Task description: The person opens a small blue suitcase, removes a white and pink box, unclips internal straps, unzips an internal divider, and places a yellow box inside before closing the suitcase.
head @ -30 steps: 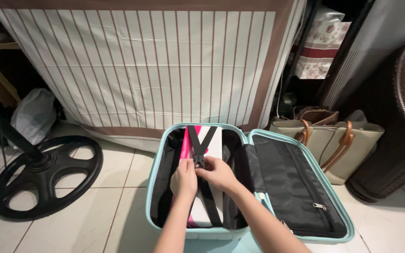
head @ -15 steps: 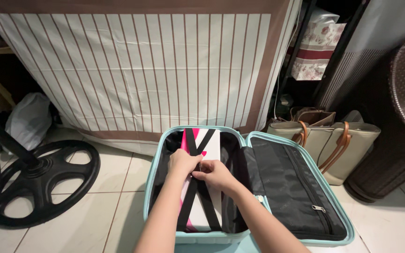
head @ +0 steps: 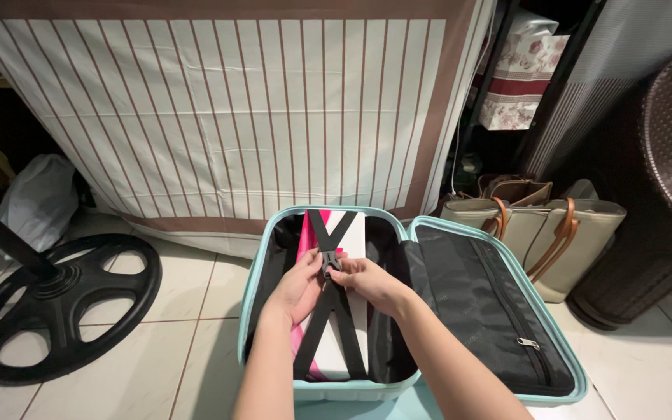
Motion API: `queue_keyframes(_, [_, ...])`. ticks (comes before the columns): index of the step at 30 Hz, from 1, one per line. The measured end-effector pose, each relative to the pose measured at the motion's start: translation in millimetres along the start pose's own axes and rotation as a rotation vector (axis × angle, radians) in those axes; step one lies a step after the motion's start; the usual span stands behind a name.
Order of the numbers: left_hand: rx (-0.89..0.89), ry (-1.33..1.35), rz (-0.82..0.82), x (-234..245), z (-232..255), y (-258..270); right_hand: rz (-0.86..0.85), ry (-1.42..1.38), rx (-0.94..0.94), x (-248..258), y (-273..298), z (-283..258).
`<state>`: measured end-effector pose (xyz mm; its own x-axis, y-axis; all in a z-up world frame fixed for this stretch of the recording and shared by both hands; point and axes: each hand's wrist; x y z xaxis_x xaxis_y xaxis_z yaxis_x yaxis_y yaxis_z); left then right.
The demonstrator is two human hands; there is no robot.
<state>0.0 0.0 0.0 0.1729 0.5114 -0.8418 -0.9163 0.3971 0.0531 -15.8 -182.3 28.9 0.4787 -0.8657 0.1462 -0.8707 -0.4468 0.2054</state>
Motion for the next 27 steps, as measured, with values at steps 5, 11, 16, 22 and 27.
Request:
queue_keyframes(5, [-0.005, 0.07, -0.005, 6.9, -4.3, -5.2, -0.002, -0.025, 0.016, 2.7, -1.0, 2.1])
queue_keyframes(11, [-0.011, -0.013, 0.036, 20.2, -9.7, -9.9, 0.012, -0.08, -0.009, 2.4, -0.1, 2.6])
queue_keyframes(16, [0.011, 0.082, -0.04, 7.7, -10.7, -2.7, -0.01, -0.086, 0.056, 7.7, -1.0, 12.9])
queue_keyframes(22, [0.071, 0.04, -0.006, 13.9, -16.7, -7.3, -0.05, -0.215, 0.051, 15.6, 2.5, 20.2])
queue_keyframes(27, [0.025, 0.007, -0.176, 29.3, -19.6, -11.8, -0.05, -0.128, 0.019, 13.9, 5.6, 14.5])
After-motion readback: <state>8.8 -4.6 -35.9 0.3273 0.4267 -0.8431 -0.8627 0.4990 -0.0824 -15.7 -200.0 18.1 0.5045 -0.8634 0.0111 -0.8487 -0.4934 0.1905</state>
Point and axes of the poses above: each hand's wrist, its own y-axis away from the middle knuckle, its own x-axis out of the back of the hand, z = x × y, and after that the axes turned 13 degrees about y, right-handed
